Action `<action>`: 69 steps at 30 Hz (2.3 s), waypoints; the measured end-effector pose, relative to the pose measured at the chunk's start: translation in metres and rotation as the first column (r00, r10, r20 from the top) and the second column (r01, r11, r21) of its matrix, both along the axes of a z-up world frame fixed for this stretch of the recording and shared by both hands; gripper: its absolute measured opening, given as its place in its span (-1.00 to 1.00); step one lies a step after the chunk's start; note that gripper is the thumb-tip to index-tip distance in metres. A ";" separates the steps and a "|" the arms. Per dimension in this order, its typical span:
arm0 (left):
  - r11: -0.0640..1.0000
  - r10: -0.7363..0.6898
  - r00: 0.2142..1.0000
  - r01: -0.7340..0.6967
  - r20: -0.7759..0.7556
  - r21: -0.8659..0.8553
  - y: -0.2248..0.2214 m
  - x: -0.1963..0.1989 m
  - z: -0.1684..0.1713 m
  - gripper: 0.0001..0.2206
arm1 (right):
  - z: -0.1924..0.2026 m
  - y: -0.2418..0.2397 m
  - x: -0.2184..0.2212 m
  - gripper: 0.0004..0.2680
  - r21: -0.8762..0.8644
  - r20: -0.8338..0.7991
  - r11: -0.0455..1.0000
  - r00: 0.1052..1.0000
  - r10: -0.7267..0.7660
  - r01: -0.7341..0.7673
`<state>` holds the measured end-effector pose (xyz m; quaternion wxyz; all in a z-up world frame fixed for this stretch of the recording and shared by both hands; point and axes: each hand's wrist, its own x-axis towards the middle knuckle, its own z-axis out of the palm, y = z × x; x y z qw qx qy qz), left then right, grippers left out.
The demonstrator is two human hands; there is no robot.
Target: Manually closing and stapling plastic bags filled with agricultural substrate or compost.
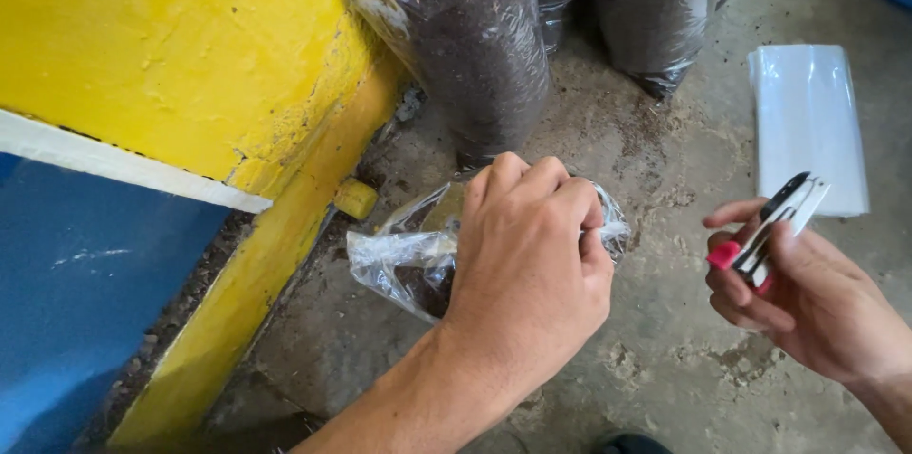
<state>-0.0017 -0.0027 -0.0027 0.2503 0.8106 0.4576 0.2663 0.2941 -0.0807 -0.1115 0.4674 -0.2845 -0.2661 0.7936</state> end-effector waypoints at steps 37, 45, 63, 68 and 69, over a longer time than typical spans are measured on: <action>0.998 -0.010 1.000 0.010 -0.006 0.064 -0.002 -0.005 -0.002 -0.85 | 0.084 0.043 -0.067 -0.65 0.478 0.878 0.781 0.243 -0.413 -0.403; 0.999 -0.049 0.999 0.049 -0.005 0.016 -0.002 -0.006 -0.003 -0.83 | 0.085 0.054 -0.064 -0.64 0.419 0.907 0.754 0.200 -0.370 -0.505; 0.995 -0.073 0.997 0.071 0.028 0.063 -0.002 -0.014 0.005 -0.71 | 0.094 0.065 -0.085 -0.67 0.324 0.923 0.773 0.005 -0.384 -0.546; 0.991 -0.089 0.994 0.082 0.063 0.103 -0.003 -0.012 0.001 -0.62 | 0.080 0.064 -0.079 -0.69 0.475 0.855 0.671 0.117 -0.506 -0.569; 0.994 -0.091 0.995 0.087 0.048 0.069 -0.002 -0.012 0.002 -0.64 | 0.080 0.064 -0.079 -0.70 0.511 0.830 0.626 0.149 -0.538 -0.589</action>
